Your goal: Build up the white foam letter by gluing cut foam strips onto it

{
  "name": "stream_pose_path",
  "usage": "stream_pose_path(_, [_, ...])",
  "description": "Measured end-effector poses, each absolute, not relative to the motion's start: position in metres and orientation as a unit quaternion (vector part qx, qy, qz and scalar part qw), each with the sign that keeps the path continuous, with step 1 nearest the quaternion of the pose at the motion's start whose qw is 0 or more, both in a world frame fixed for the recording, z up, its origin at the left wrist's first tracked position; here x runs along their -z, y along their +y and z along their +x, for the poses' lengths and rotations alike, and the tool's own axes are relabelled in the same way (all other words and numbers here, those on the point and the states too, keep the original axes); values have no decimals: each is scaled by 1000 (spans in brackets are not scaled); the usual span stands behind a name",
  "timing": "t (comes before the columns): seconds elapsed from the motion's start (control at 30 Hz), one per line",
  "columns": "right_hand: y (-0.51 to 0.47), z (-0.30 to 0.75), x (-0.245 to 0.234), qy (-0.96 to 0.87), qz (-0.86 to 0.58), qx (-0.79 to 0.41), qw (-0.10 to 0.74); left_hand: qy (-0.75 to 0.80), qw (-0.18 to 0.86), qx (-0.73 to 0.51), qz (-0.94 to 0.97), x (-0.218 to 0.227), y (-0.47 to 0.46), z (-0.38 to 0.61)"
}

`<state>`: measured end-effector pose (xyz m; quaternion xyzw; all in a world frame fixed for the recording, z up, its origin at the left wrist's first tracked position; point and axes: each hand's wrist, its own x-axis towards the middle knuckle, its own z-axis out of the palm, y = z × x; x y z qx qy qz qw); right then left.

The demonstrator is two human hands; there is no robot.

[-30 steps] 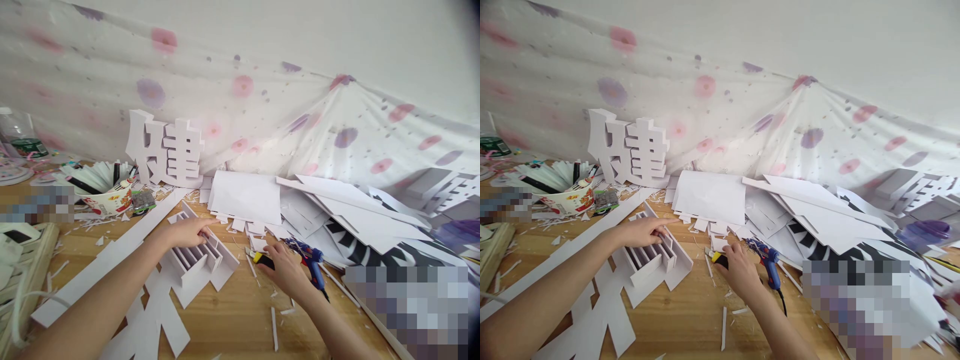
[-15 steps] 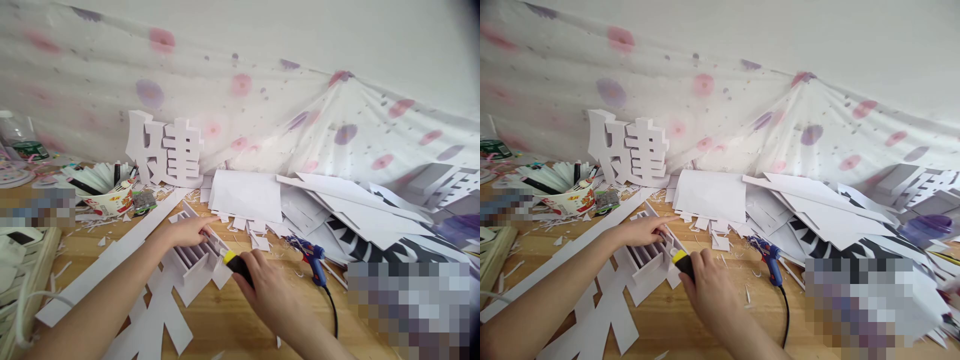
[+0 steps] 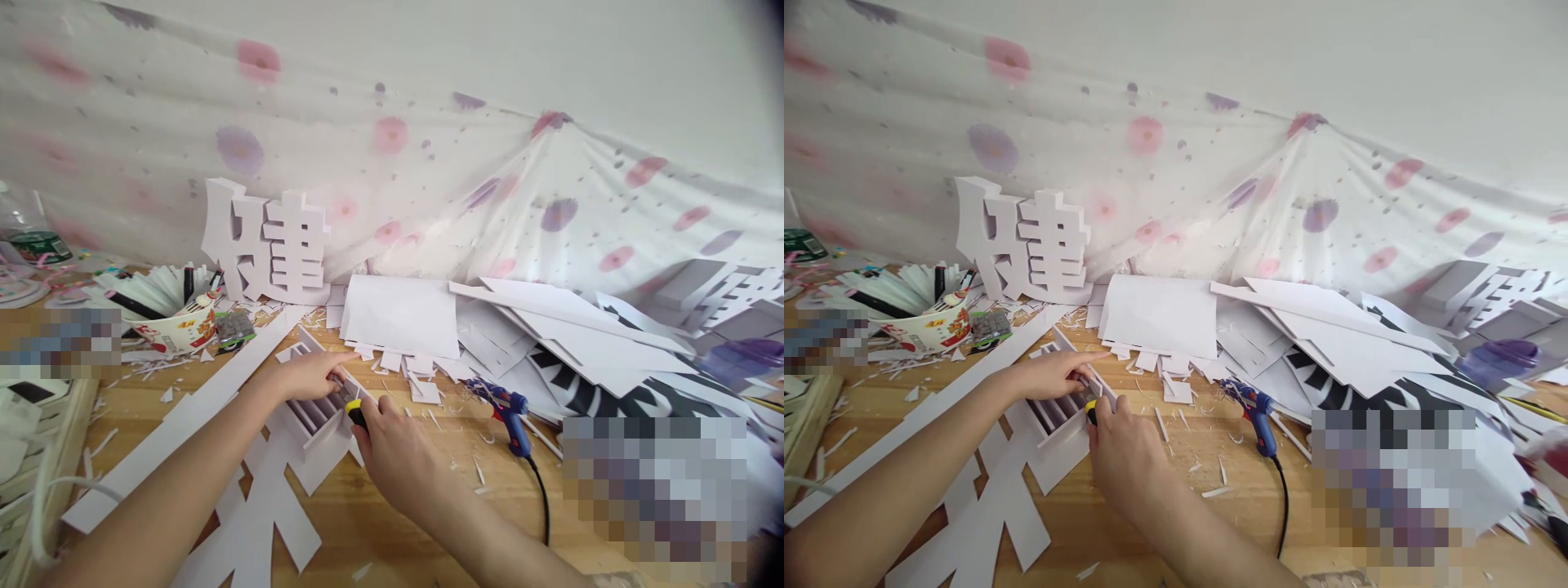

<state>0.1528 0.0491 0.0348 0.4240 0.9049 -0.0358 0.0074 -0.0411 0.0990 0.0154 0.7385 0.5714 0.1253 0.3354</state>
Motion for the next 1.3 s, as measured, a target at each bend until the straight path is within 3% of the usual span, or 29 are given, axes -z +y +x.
stream_pose_path(0.6, [52, 152, -52, 895, 440, 55, 40, 553, 346, -133, 746, -15, 99, -43])
stream_pose_path(1.3, [49, 162, -42, 886, 457, 74, 20, 563, 349, -132, 737, -10, 99, -44])
